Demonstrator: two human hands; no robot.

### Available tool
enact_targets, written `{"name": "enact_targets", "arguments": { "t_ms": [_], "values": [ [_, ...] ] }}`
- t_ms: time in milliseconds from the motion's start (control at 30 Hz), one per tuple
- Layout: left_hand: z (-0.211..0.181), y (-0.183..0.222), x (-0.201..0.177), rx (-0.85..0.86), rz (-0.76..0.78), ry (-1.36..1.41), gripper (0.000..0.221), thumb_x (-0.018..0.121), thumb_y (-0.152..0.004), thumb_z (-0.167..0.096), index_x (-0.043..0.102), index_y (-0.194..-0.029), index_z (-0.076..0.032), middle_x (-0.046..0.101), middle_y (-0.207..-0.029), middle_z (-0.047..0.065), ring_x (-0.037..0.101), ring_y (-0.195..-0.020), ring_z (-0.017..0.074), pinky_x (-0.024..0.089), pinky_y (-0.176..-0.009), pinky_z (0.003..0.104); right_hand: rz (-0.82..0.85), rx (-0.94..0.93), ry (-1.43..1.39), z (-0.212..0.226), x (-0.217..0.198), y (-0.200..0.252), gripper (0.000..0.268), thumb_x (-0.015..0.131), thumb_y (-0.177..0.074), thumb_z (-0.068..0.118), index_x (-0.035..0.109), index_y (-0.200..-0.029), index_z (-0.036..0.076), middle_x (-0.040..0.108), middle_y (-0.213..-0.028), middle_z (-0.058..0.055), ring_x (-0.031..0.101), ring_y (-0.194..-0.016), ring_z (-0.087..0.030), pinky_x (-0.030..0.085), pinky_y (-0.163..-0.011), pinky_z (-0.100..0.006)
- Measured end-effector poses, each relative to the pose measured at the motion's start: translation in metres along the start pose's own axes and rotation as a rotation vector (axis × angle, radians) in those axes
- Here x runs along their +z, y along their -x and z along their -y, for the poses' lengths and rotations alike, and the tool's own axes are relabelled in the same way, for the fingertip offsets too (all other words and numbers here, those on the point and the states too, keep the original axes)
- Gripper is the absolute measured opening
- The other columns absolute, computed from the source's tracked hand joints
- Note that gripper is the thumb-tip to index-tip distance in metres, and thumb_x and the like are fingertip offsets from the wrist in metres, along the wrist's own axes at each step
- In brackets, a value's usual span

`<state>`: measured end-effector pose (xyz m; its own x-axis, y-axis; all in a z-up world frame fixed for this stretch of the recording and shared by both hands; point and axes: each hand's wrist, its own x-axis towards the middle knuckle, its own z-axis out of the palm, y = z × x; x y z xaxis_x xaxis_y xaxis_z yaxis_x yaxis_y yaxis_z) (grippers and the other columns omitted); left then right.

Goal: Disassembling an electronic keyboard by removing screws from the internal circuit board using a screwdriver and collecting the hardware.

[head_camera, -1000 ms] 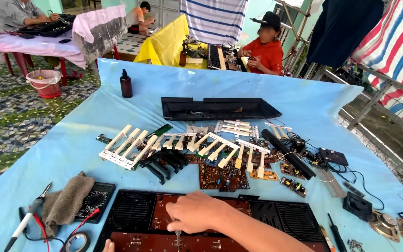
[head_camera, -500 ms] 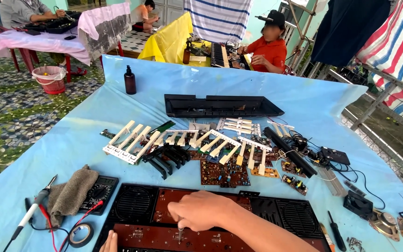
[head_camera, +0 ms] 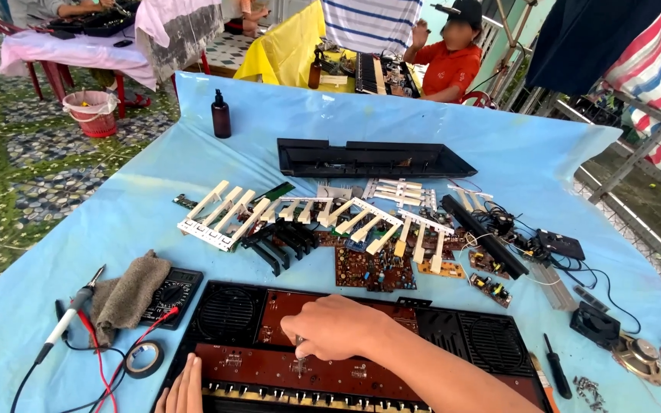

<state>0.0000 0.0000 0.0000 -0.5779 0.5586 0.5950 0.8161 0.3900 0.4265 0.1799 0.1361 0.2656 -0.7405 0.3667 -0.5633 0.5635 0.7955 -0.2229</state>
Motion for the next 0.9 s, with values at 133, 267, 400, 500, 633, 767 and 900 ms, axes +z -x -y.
{"name": "enact_targets", "arguments": {
  "t_ms": [133,267,400,500,633,767,900],
  "values": [
    [0.018,0.005,0.015,0.059,-0.005,-0.069,0.051,0.046,-0.099,-0.015,0.063,-0.146,-0.022,0.068,-0.149,-0.008,0.067,-0.131,0.0082,0.047,-0.109,0.030,-0.011,-0.013,0.033,-0.005,0.003,-0.009,0.019,0.059,-0.106,0.025,0.059,-0.118,0.011,0.071,-0.097,-0.012,0.062,-0.080,-0.029,0.045,-0.067,-0.043],
    [0.020,0.004,0.011,0.089,0.041,-0.119,0.050,0.043,-0.102,-0.016,0.061,-0.148,-0.024,0.067,-0.149,-0.009,0.065,-0.132,0.0070,0.048,-0.108,0.029,-0.028,0.039,0.042,-0.004,0.005,-0.010,0.019,0.059,-0.107,0.026,0.059,-0.117,0.011,0.069,-0.089,-0.010,0.060,-0.075,-0.027,0.044,-0.067,-0.041],
    [0.010,0.000,0.001,0.065,0.043,-0.098,0.051,0.044,-0.100,-0.017,0.062,-0.146,-0.023,0.067,-0.149,-0.008,0.065,-0.133,0.0082,0.048,-0.109,0.030,-0.040,0.015,0.054,-0.009,0.011,-0.012,0.007,0.061,-0.106,0.020,0.060,-0.108,0.013,0.065,-0.091,-0.007,0.054,-0.075,-0.024,0.039,-0.063,-0.040],
    [0.002,-0.002,-0.008,0.042,0.041,-0.065,0.051,0.043,-0.100,-0.024,0.064,-0.146,-0.021,0.068,-0.148,-0.005,0.066,-0.133,0.0112,0.047,-0.111,0.032,-0.101,-0.009,0.086,-0.012,0.010,-0.012,0.009,0.065,-0.105,0.020,0.063,-0.101,0.012,0.068,-0.087,-0.005,0.058,-0.073,-0.024,0.041,-0.062,-0.038],
    [0.006,-0.004,-0.011,0.050,0.131,0.052,0.138,0.040,-0.048,-0.101,0.054,-0.155,-0.015,0.057,-0.158,0.005,0.059,-0.138,0.0204,0.041,-0.114,0.040,-0.117,-0.025,0.098,-0.018,0.014,-0.015,0.020,0.066,-0.106,0.023,0.058,-0.090,0.015,0.057,-0.072,-0.002,0.047,-0.061,-0.021,0.034,-0.059,-0.036],
    [0.036,0.005,0.030,0.165,-0.091,-0.045,0.082,0.034,-0.078,-0.055,0.067,-0.142,-0.014,0.070,-0.143,0.002,0.069,-0.116,0.0142,0.049,-0.101,0.033,-0.085,-0.035,0.237,0.007,0.004,-0.004,0.023,0.057,-0.110,0.028,0.059,-0.093,0.011,0.056,-0.073,-0.003,0.048,-0.062,-0.020,0.037,-0.055,-0.034],
    [0.051,0.008,0.091,0.135,-0.313,0.066,0.062,0.043,-0.073,-0.023,0.077,-0.123,-0.011,0.079,-0.127,0.004,0.075,-0.099,0.0184,0.050,-0.092,0.039,-0.011,-0.022,0.229,0.019,-0.002,-0.003,0.035,0.052,-0.114,0.029,0.056,-0.088,0.006,0.051,-0.071,-0.004,0.042,-0.059,-0.017,0.042,-0.057,-0.031]
  ]
}}
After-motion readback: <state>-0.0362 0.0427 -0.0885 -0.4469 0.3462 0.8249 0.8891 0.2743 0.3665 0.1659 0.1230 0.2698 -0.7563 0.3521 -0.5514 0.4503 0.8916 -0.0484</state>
